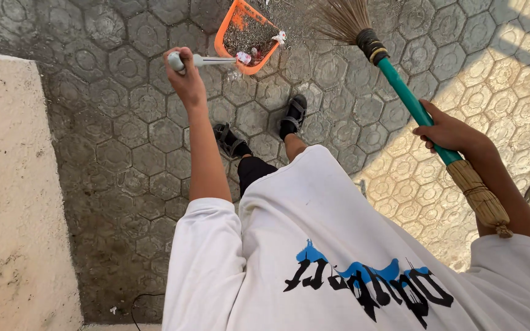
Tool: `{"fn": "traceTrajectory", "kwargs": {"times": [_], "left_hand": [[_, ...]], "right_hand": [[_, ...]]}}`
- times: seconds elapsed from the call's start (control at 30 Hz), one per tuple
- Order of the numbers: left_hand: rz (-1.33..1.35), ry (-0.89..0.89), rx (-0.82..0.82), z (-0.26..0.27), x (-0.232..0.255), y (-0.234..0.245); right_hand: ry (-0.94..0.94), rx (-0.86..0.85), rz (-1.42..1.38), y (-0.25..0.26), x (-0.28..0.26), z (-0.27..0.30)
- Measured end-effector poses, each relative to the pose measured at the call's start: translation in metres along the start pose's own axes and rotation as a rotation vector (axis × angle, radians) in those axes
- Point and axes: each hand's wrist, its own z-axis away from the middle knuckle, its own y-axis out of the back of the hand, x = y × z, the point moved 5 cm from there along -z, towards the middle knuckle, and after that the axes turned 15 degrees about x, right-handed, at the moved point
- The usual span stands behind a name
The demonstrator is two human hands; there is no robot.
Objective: Sweep the outdoor paved area and collect the debris with a dustpan.
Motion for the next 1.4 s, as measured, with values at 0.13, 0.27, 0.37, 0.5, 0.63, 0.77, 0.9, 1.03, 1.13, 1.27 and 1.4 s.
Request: {"fn": "traceTrajectory", "kwargs": {"times": [0.13, 0.27, 0.37, 0.5, 0.63, 0.77, 0.9, 1.03, 1.13, 1.27, 1.4], "left_hand": [[0.124, -0.015, 0.020, 0.021, 0.061, 0.062], [0.043, -0.041, 0.083, 0.041, 0.090, 0.118], [0.019, -0.046, 0.111, 0.054, 0.104, 0.156], [0.003, -0.020, 0.195, 0.066, 0.106, 0.203], [-0.052, -0.019, 0.237, 0.074, 0.098, 0.234], [-0.092, -0.044, 0.241, 0.073, 0.078, 0.251], [-0.099, -0.058, 0.181, 0.061, 0.053, 0.268], [-0.098, -0.027, 0.135, 0.051, 0.025, 0.270], [-0.086, -0.010, 0.043, 0.045, -0.004, 0.257], [-0.088, -0.034, -0.018, 0.047, -0.027, 0.224], [-0.087, -0.119, 0.062, 0.048, -0.051, 0.200]], "right_hand": [[0.023, 0.073, -0.037, 0.010, 0.003, -0.058], [0.057, 0.111, -0.136, 0.016, -0.021, -0.107], [0.080, 0.100, -0.198, 0.014, -0.040, -0.138], [0.143, 0.084, -0.217, 0.010, -0.072, -0.168], [0.190, 0.069, -0.235, -0.001, -0.098, -0.193], [0.178, 0.072, -0.262, -0.015, -0.113, -0.213], [0.157, 0.040, -0.306, -0.030, -0.118, -0.226], [0.157, 0.029, -0.287, -0.051, -0.123, -0.216], [0.092, 0.019, -0.272, -0.079, -0.127, -0.206], [0.113, 0.007, -0.081, -0.133, -0.123, -0.187], [0.184, -0.104, 0.073, -0.193, -0.109, -0.148]]}}
